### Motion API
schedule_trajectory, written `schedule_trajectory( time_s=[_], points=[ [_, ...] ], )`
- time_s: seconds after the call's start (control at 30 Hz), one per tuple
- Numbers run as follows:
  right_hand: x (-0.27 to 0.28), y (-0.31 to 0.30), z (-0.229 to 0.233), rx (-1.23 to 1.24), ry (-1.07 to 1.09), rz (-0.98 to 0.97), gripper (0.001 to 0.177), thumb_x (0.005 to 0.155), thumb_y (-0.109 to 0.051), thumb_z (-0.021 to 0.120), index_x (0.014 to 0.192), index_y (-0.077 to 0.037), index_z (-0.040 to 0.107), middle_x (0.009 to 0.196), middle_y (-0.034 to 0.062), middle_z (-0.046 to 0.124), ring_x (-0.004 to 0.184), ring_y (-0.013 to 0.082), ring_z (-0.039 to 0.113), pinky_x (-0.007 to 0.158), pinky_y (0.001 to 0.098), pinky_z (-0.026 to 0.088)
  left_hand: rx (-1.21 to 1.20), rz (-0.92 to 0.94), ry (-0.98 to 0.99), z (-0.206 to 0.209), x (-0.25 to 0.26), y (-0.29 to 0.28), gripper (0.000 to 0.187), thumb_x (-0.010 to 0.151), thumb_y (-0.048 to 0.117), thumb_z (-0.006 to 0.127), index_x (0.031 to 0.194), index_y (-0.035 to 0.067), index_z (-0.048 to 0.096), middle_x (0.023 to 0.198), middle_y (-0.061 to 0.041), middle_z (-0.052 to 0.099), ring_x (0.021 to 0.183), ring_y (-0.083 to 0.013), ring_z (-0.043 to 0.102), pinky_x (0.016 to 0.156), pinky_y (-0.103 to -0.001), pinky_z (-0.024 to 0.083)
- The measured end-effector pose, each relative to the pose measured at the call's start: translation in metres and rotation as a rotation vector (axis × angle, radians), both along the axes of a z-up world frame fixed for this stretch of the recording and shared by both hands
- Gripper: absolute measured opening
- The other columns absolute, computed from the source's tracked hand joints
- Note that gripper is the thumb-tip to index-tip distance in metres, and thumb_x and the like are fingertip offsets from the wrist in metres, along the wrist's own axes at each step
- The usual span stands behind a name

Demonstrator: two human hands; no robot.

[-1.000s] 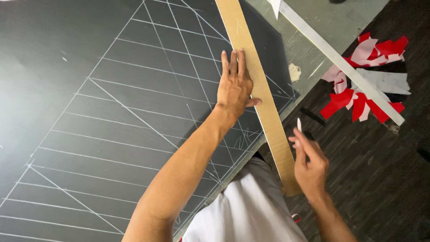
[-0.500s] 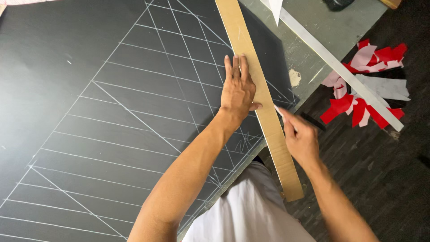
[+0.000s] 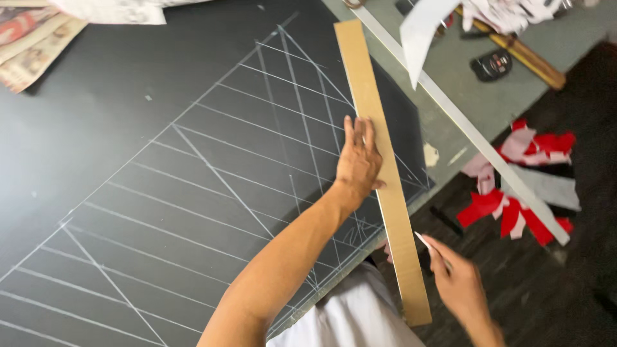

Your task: The person uses a long wooden ruler and a white marker to draw straight lines on a large black board. They repeatedly reposition the ruler and draw lines across the surface, creating a grid pattern.

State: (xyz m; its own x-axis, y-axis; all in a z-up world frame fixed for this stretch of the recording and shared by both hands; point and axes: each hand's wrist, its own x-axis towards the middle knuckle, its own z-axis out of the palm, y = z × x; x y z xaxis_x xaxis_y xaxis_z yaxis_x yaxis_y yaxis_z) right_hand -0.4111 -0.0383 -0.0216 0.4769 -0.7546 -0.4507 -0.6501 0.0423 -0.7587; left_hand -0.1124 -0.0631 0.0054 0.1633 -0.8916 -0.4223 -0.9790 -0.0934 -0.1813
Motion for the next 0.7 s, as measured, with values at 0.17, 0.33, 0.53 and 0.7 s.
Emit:
schedule_trajectory(
  time_s=[0.17,0.33,0.53,0.7],
  points=[
    [-0.038,0.057,-0.077,0.048,-0.301,-0.342,0.031,0.101,-0.013,0.053,0.128,-0.006,0.066,0.091,0.0011,0.072,0.082,0.0051,0.068,0.075,0.0219,0.055,0.02,0.033,0.068,0.0,0.002,0.005,0.099,0.075,0.074,0.07,0.132,-0.006,0.062,0.16,-0.033,0.025,0.15,-0.0481,0.02,0.118,-0.068,0.009],
    [-0.043,0.064,-0.138,-0.012,-0.152,-0.419,0.032,0.096,-0.007,0.07,0.128,0.0,0.073,0.098,0.0113,0.069,0.088,0.0149,0.061,0.077,0.0299,0.049,-0.206,0.152,0.186,-0.013,0.0,0.024,0.124,0.067,0.072,0.076,0.15,-0.013,0.038,0.158,-0.031,0.024,0.151,-0.0396,0.02,0.119,-0.063,0.014],
    [-0.041,0.052,-0.121,0.058,-0.347,-0.386,0.026,0.096,-0.006,0.069,0.12,0.002,0.073,0.11,0.0131,0.077,0.102,0.0159,0.071,0.092,0.0279,0.054,-0.708,0.465,0.636,-0.003,-0.039,0.082,0.093,0.089,0.032,0.074,0.158,-0.01,0.029,0.16,-0.031,0.032,0.147,-0.0414,0.035,0.122,-0.05,0.029],
    [0.001,0.055,-0.057,0.038,-0.315,-0.354,0.026,0.096,-0.005,0.066,0.121,0.003,0.072,0.11,0.0146,0.077,0.1,0.0153,0.071,0.089,0.0284,0.055,-0.618,1.098,1.281,0.031,-0.069,0.116,0.074,0.099,0.019,0.064,0.159,-0.002,0.027,0.127,-0.02,0.063,0.107,-0.0293,0.064,0.095,-0.038,0.052]
  ],
)
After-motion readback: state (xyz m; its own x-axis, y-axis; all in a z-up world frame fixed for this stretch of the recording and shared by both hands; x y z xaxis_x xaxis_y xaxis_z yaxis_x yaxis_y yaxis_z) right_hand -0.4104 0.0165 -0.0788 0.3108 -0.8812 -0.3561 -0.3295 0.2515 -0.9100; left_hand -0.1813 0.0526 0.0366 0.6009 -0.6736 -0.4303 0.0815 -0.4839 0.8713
